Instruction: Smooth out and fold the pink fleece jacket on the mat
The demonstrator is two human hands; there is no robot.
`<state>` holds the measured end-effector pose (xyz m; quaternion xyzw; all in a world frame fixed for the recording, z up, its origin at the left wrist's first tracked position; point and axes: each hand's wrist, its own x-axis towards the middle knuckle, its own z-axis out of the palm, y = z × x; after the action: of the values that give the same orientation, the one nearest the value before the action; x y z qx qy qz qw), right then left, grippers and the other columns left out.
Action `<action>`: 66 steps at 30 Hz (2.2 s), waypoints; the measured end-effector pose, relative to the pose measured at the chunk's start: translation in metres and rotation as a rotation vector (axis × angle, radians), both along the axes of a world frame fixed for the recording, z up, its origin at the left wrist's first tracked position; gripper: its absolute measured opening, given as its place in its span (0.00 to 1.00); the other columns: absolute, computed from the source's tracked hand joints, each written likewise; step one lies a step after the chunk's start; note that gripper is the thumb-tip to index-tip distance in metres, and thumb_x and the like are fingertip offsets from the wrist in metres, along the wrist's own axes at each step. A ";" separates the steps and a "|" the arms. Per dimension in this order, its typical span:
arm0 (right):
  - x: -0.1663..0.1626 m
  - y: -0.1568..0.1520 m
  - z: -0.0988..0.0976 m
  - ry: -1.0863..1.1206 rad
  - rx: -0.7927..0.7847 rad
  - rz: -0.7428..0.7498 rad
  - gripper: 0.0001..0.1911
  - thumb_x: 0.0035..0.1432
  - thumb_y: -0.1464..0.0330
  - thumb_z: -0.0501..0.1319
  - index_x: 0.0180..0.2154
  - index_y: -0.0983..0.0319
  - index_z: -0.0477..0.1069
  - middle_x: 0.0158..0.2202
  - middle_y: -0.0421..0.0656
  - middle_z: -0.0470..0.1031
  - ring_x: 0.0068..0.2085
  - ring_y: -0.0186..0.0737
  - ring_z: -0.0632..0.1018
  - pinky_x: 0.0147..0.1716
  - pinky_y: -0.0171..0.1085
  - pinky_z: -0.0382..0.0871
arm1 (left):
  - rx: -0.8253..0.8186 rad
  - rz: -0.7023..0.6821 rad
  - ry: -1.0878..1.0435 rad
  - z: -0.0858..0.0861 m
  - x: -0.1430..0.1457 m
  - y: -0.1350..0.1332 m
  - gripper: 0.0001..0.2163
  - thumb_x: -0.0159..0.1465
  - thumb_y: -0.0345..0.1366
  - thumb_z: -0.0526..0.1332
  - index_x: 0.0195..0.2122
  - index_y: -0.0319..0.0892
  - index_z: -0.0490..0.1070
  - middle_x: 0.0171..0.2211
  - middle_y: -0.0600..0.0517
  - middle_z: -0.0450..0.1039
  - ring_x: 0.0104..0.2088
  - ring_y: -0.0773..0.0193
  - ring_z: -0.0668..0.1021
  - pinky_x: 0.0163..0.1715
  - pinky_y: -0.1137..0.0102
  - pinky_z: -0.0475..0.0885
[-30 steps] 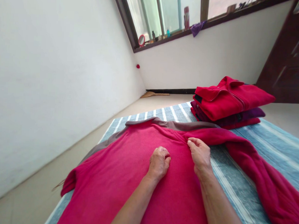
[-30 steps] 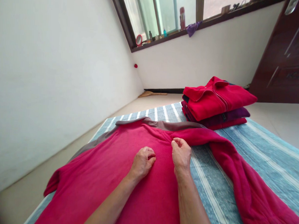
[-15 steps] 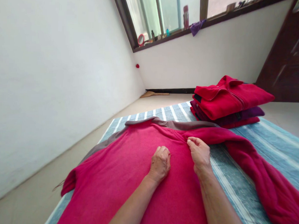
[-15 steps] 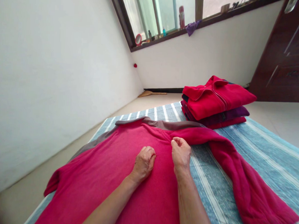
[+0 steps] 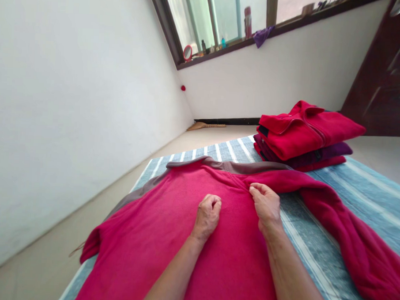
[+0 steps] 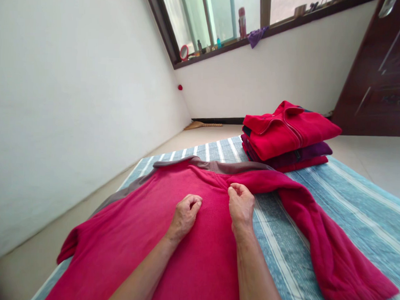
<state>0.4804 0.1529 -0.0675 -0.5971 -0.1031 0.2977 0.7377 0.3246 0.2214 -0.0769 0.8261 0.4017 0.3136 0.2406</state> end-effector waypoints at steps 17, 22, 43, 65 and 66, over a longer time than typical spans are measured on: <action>0.001 0.001 -0.001 -0.005 0.016 0.000 0.16 0.36 0.61 0.64 0.29 0.64 0.76 0.23 0.39 0.74 0.26 0.35 0.70 0.27 0.35 0.63 | 0.173 -0.102 0.066 -0.011 0.005 -0.003 0.09 0.57 0.25 0.55 0.23 0.44 0.64 0.31 0.49 0.73 0.35 0.61 0.75 0.40 0.65 0.71; 0.001 0.001 -0.002 -0.018 0.008 -0.001 0.16 0.37 0.60 0.63 0.29 0.64 0.76 0.23 0.39 0.74 0.26 0.35 0.70 0.27 0.35 0.63 | 0.105 -0.093 0.005 -0.010 0.002 -0.002 0.08 0.60 0.28 0.53 0.25 0.45 0.63 0.32 0.49 0.73 0.36 0.61 0.75 0.41 0.66 0.71; 0.001 0.000 -0.002 -0.027 0.005 0.013 0.16 0.37 0.60 0.64 0.29 0.64 0.75 0.23 0.39 0.73 0.25 0.35 0.69 0.26 0.34 0.62 | 0.193 -0.124 0.107 -0.008 0.002 -0.006 0.08 0.60 0.27 0.51 0.26 0.44 0.63 0.35 0.46 0.73 0.39 0.58 0.75 0.42 0.62 0.71; 0.001 0.001 -0.006 -0.072 -0.031 0.005 0.17 0.38 0.60 0.63 0.30 0.64 0.76 0.26 0.41 0.76 0.28 0.38 0.73 0.30 0.36 0.65 | 0.014 -0.047 0.010 -0.005 -0.011 0.003 0.07 0.58 0.28 0.55 0.25 0.42 0.69 0.38 0.47 0.76 0.39 0.61 0.78 0.42 0.64 0.73; 0.001 0.001 -0.006 -0.073 -0.030 0.006 0.17 0.38 0.60 0.63 0.30 0.64 0.76 0.26 0.41 0.76 0.28 0.38 0.73 0.30 0.36 0.65 | 0.012 -0.048 0.015 -0.005 -0.011 0.002 0.07 0.58 0.28 0.55 0.25 0.42 0.69 0.38 0.47 0.76 0.40 0.61 0.78 0.42 0.65 0.74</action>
<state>0.4813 0.1541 -0.0738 -0.6183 -0.1273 0.2793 0.7235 0.3138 0.2238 -0.0823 0.8394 0.3815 0.3038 0.2400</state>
